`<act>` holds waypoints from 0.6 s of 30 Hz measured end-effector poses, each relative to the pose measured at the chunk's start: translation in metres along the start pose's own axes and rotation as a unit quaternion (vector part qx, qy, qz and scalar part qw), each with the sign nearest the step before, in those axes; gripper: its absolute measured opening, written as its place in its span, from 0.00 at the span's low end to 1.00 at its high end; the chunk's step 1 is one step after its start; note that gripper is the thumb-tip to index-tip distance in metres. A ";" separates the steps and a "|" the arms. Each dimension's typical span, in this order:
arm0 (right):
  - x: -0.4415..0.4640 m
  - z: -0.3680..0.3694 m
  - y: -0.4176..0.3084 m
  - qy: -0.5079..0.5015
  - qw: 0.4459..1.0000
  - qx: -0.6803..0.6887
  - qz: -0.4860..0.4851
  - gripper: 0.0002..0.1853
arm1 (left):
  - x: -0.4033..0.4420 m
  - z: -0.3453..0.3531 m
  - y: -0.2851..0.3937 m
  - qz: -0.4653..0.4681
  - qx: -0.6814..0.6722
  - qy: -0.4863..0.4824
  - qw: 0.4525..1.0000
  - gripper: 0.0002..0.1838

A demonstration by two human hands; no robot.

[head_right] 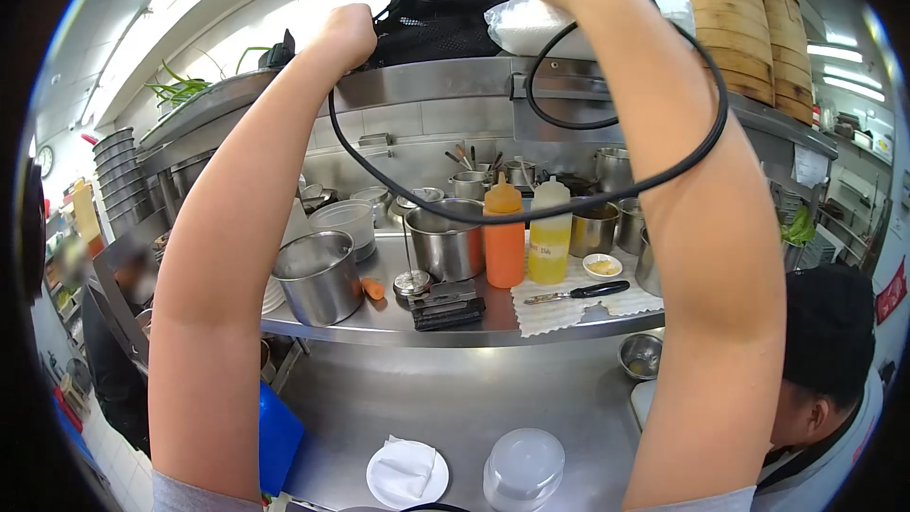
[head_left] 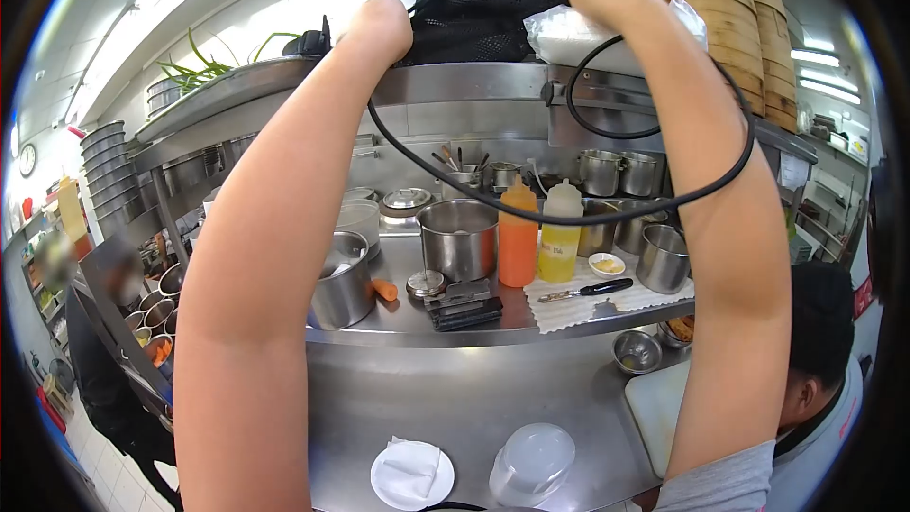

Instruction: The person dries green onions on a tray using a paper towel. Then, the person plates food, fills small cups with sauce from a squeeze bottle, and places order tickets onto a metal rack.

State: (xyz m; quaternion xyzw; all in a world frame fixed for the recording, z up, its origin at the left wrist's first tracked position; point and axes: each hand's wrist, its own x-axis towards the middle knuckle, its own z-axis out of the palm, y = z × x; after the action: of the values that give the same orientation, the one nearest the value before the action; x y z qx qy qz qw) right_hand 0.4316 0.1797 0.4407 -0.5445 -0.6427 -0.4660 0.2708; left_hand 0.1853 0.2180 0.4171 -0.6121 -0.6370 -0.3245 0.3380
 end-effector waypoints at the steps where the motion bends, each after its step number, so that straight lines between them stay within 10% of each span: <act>1: -0.013 -0.003 -0.012 0.061 0.997 -0.033 -0.015 0.20 | -0.003 -0.002 0.003 0.002 -0.003 0.000 1.000 0.15; 6: -0.053 0.044 -0.058 0.370 0.921 -0.019 -0.122 0.21 | -0.008 -0.003 0.017 -0.081 -0.076 0.052 0.992 0.20; 14: -0.150 0.035 -0.098 0.337 0.901 0.167 -0.214 0.16 | -0.108 -0.048 0.013 0.219 -0.162 0.277 0.921 0.21; 18: -0.210 0.033 -0.116 0.085 0.951 0.248 -0.166 0.14 | -0.154 -0.092 -0.066 0.210 -0.207 0.482 0.825 0.14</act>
State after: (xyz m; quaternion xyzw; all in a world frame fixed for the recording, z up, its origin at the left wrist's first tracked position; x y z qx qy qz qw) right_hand 0.3809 0.1181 0.2118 -0.3038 -0.7941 -0.3745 0.3698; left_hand 0.1261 0.0526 0.3414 -0.5521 -0.1669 -0.6241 0.5271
